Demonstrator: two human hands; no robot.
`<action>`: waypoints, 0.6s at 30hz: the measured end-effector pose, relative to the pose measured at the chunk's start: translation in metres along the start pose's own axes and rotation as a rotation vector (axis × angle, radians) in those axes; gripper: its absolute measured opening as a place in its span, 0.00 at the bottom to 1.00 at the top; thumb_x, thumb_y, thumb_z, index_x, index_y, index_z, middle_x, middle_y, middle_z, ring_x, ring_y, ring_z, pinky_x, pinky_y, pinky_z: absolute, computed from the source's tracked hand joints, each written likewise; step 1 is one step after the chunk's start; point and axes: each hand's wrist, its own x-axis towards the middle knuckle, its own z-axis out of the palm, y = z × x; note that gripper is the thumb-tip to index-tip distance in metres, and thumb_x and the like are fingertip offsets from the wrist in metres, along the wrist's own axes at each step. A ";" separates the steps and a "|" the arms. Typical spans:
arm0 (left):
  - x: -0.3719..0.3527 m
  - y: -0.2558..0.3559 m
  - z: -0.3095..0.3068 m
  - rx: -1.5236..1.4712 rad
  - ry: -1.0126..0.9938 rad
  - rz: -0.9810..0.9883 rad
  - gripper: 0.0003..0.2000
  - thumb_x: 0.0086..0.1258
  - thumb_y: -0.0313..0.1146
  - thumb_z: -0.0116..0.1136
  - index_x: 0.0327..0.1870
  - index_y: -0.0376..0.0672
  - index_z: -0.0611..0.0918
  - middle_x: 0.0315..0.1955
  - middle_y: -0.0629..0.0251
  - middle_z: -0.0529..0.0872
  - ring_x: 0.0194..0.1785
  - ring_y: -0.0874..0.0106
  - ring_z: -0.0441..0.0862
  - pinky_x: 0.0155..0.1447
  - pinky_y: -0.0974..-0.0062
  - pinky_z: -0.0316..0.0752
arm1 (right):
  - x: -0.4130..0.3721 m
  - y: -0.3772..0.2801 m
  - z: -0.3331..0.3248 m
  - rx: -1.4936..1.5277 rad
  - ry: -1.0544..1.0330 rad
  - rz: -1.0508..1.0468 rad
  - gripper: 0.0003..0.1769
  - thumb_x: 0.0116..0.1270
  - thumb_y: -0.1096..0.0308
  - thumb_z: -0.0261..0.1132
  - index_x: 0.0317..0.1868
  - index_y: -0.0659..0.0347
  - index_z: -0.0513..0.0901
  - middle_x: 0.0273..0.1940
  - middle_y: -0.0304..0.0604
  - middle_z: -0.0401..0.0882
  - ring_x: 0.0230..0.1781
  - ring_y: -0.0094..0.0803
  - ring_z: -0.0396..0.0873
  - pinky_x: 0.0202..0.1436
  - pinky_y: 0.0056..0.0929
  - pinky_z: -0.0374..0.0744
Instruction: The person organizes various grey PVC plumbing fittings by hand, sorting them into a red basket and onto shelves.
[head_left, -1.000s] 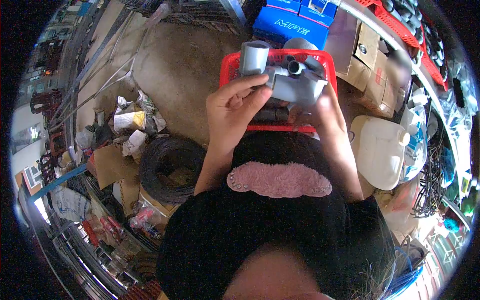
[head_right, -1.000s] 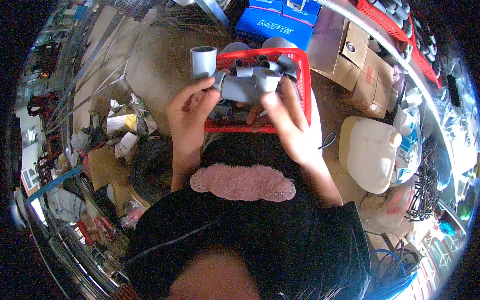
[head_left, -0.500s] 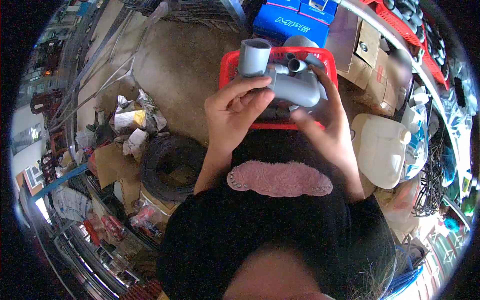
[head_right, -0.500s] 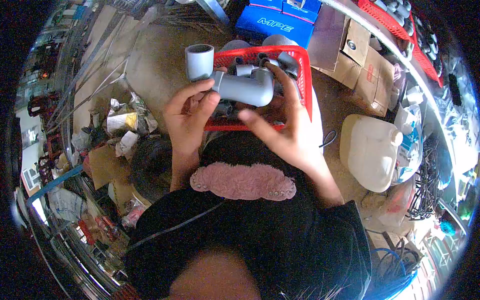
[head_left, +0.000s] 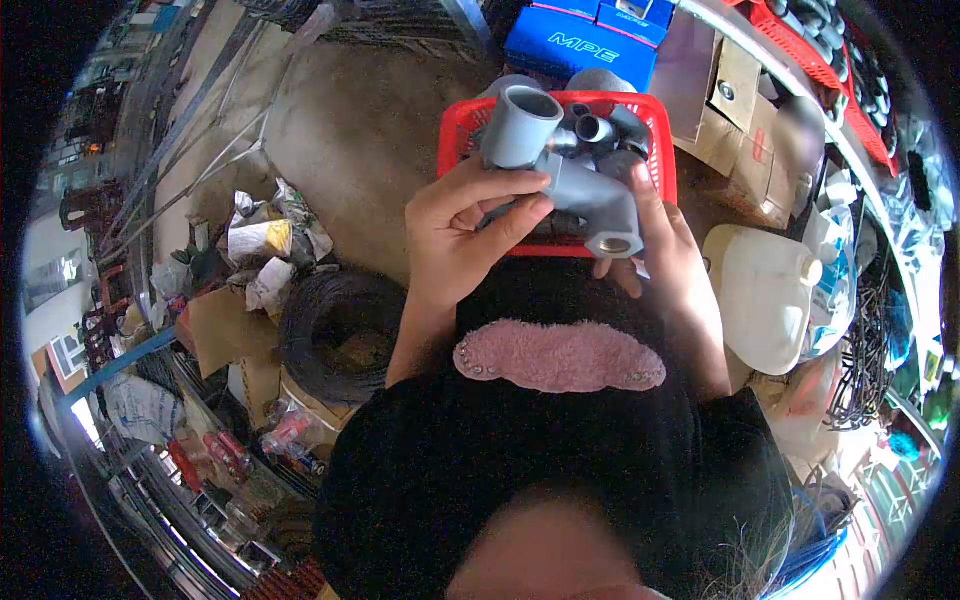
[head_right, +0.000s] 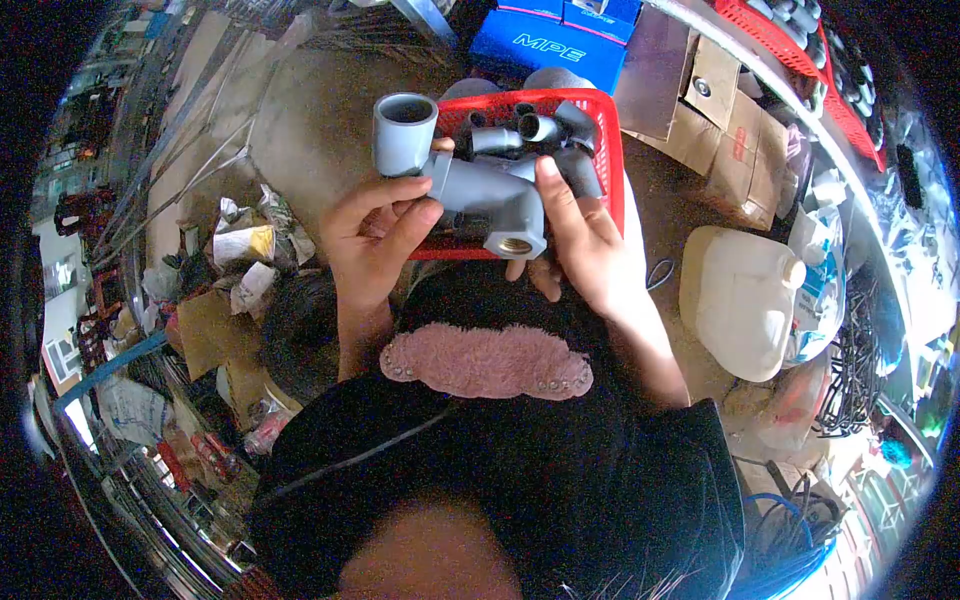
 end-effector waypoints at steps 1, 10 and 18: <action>-0.001 0.001 0.001 -0.019 0.017 -0.006 0.13 0.62 0.15 0.64 0.48 0.32 0.83 0.47 0.54 0.84 0.53 0.68 0.82 0.58 0.73 0.78 | 0.001 -0.001 0.000 0.041 -0.009 0.021 0.22 0.76 0.49 0.50 0.47 0.64 0.71 0.19 0.46 0.78 0.09 0.27 0.71 0.07 0.21 0.60; -0.003 0.003 0.008 -0.067 0.226 -0.255 0.14 0.66 0.20 0.62 0.53 0.33 0.81 0.45 0.58 0.85 0.48 0.74 0.82 0.53 0.78 0.77 | 0.004 0.008 -0.002 -0.236 0.123 -0.517 0.06 0.75 0.70 0.58 0.47 0.62 0.79 0.31 0.34 0.75 0.28 0.16 0.69 0.30 0.19 0.68; 0.000 0.005 0.002 -0.067 0.223 -0.250 0.15 0.66 0.19 0.62 0.54 0.32 0.80 0.47 0.57 0.85 0.50 0.73 0.82 0.55 0.76 0.77 | 0.002 0.005 -0.006 -0.623 0.076 -0.722 0.18 0.59 0.69 0.73 0.49 0.63 0.82 0.38 0.43 0.84 0.34 0.28 0.82 0.39 0.25 0.79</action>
